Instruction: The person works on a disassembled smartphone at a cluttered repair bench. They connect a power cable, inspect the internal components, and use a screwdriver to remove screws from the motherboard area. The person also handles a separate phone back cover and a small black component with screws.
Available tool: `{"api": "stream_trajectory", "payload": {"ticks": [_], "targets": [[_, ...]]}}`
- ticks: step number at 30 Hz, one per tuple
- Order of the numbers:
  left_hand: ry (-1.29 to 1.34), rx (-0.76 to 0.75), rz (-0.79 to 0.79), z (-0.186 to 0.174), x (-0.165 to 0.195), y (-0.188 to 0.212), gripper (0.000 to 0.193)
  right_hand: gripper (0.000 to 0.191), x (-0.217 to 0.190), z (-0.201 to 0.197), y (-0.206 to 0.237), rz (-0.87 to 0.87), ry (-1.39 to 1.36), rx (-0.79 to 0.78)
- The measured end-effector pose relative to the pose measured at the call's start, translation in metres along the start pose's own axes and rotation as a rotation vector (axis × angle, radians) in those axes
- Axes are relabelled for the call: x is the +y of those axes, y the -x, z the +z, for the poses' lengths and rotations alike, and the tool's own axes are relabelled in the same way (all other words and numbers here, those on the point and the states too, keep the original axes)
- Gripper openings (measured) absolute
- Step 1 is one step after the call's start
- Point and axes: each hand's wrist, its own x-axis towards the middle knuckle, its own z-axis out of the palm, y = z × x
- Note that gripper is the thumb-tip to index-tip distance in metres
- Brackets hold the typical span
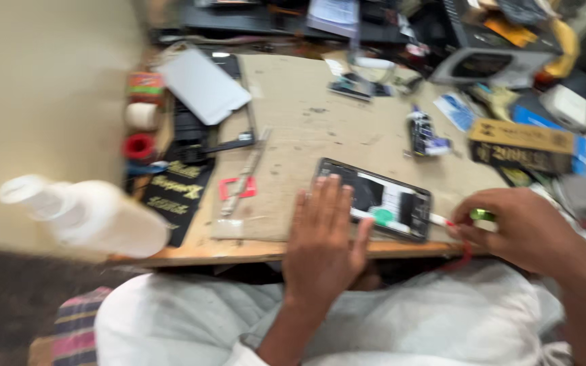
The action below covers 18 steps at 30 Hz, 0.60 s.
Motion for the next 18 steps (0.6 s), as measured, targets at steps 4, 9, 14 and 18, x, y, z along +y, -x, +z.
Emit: {"api": "stream_trajectory", "payload": {"ticks": [4, 9, 14, 18], "targets": [[-0.027, 0.005, 0.010, -0.004, -0.004, 0.002, 0.052, 0.029, -0.037, -0.014, -0.025, -0.153, 0.137, 0.026], [-0.062, 0.013, 0.036, -0.006, -0.003, 0.001, 0.052, 0.033, -0.138, -0.053, -0.058, -0.422, 0.199, -0.018], [0.009, -0.015, 0.021, 0.000, -0.006, 0.002, 0.051, 0.040, -0.263, -0.044, -0.086, -0.931, 0.213, 0.257], [0.160, -0.448, -0.141, 0.001, -0.004, 0.000, 0.040, 0.033, -0.240, -0.044, -0.058, -0.887, 0.088, 0.379]]}}
